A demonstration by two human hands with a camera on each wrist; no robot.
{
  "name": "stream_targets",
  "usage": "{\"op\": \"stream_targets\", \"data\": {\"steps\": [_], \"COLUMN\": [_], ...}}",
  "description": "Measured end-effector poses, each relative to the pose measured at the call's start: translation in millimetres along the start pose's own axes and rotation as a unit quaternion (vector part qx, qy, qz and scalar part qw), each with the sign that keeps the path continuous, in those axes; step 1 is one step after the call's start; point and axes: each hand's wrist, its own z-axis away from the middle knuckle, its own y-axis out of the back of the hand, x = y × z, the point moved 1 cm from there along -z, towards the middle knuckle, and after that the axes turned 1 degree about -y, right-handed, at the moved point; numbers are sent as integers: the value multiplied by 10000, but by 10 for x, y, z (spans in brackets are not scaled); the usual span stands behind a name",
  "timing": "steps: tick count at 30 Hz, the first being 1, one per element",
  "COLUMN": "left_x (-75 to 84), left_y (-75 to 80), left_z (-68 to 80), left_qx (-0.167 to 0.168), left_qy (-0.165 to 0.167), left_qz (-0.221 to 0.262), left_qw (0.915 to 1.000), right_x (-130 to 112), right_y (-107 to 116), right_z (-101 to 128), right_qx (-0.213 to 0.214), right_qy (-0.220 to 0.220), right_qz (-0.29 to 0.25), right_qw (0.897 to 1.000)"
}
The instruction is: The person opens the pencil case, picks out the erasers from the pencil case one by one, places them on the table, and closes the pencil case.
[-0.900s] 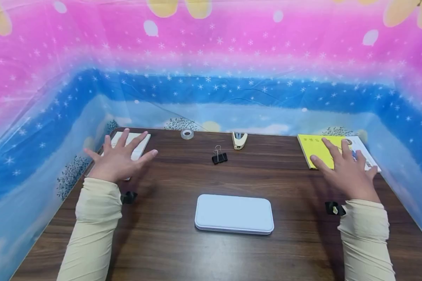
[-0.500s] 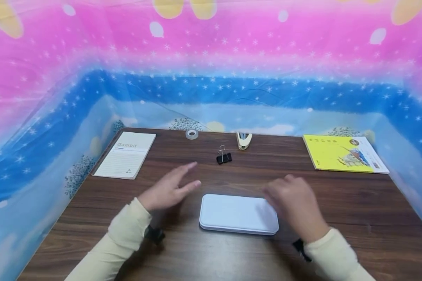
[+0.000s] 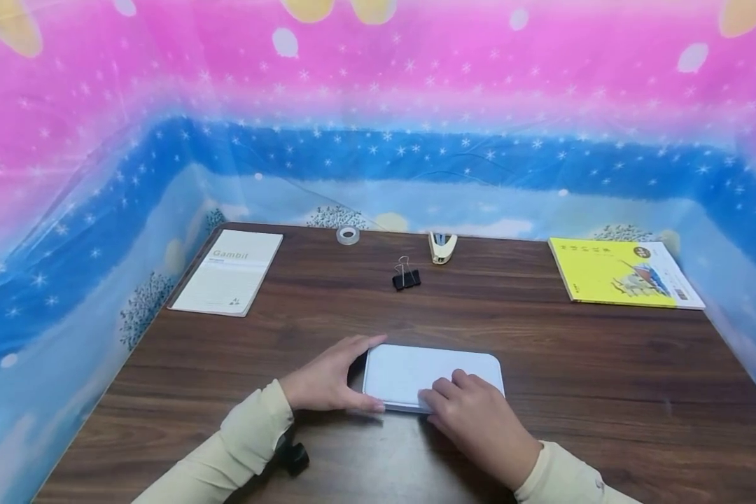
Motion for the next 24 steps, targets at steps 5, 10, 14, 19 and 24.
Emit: {"op": "stream_targets", "data": {"steps": [5,10,14,19,24], "left_x": [-4,-29,-51,-45,-22], "left_y": [-16,-31,-56,-77,-66], "left_z": [-26,-24,-39,-66,-111], "left_qx": [-42,46,216,356,319], "left_qy": [-100,-258,-466,-790,-900], "left_qz": [-106,-233,-468,-753,-953], "left_qw": [9999,9994,9976,9934,9909], "right_x": [-3,-23,-27,-18,-2], "right_y": [-18,-61,-83,-104,-109], "right_z": [-2,-18,-38,-41,-49], "right_qx": [144,-3,76,186,179], "right_qy": [-174,23,283,578,910], "right_qz": [-242,-200,-113,-20,371], "right_qw": [9995,9998,9995,9982,9950]}}
